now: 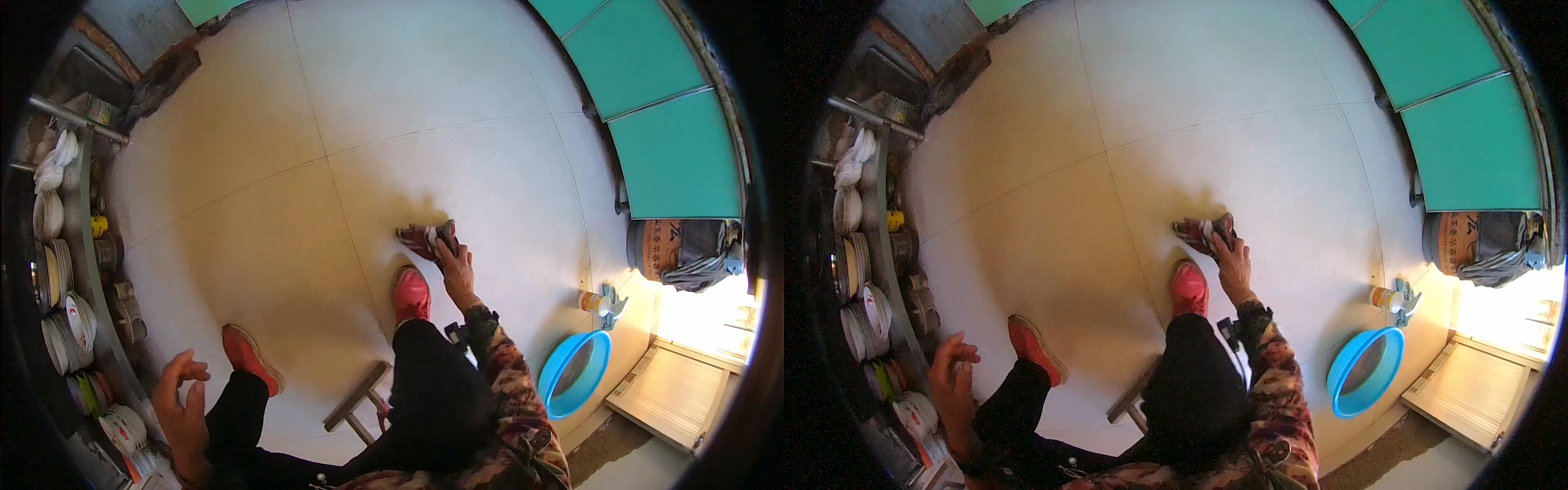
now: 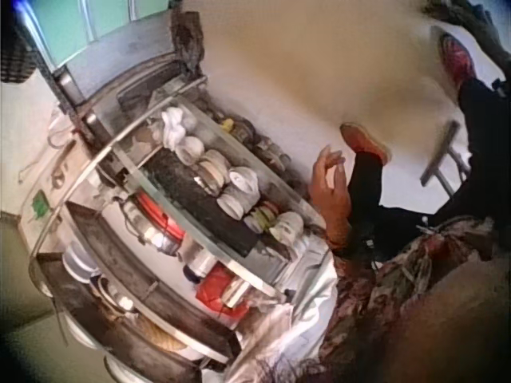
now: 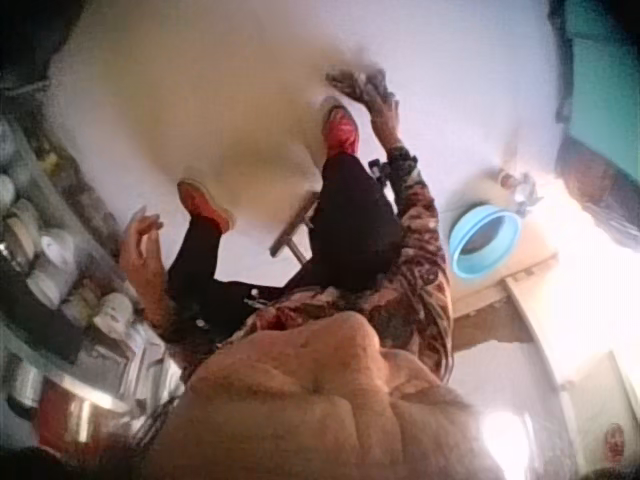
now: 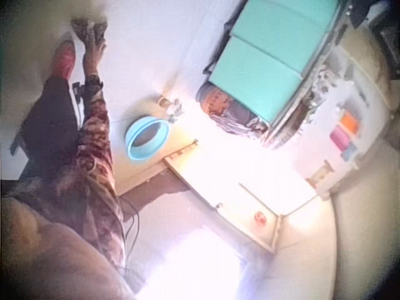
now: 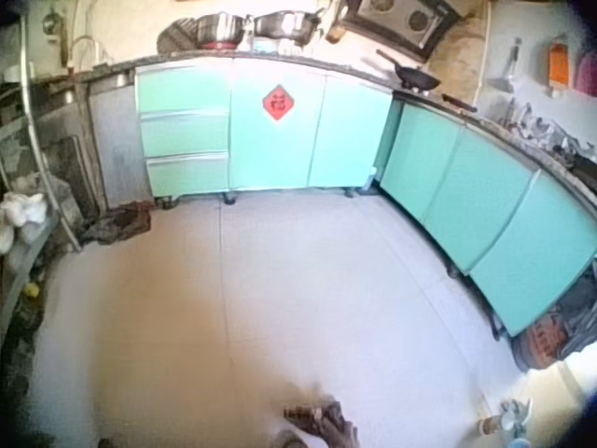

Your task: The person sits on a low stool and wipes the tiled kitchen floor with a cloth, repeatedly dipping it into a blue basin of water. They move the basin and a spray bottle aside, then continue wiping different areas of the floor before wringing the cloth in the basin.

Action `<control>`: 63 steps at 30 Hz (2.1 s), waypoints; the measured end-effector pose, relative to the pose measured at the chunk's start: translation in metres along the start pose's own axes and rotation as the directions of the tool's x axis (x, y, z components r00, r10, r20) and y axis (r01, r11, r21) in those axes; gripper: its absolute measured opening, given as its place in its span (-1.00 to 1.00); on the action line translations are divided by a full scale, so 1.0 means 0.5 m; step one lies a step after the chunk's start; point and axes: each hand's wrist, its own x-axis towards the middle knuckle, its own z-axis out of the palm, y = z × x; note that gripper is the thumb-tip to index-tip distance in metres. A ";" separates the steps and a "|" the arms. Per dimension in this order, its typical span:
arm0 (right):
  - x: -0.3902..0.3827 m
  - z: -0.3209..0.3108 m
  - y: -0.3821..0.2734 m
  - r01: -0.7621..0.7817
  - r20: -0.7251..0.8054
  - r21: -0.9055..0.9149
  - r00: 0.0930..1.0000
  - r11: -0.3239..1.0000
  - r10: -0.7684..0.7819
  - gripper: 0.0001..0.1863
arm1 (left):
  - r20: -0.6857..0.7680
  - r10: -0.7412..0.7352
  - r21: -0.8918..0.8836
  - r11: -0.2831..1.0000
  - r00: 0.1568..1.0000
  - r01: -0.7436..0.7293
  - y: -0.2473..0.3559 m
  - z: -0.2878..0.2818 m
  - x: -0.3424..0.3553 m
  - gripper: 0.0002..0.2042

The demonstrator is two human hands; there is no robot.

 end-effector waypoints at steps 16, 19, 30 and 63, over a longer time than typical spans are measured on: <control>0.224 -0.084 0.036 0.199 -0.216 -0.009 0.956 0.980 -0.197 -0.45 | 0.089 -0.022 0.140 0.990 0.996 0.010 0.016 0.012 0.036 -0.61; 0.308 -0.060 -0.244 0.529 0.056 0.257 0.827 0.809 -0.559 -0.27 | 0.066 -0.038 0.137 0.990 0.997 0.029 0.022 0.010 0.038 -0.62; 0.214 0.301 -0.579 0.849 0.395 -0.212 0.527 0.484 -0.752 -0.49 | 0.078 -0.126 0.171 0.979 0.989 0.111 0.019 0.089 0.101 -0.64; 0.143 0.159 -0.110 0.395 0.029 0.101 0.916 0.913 -0.399 -0.71 | 0.354 -0.067 0.316 0.947 0.933 -0.051 -0.049 0.122 0.049 -0.69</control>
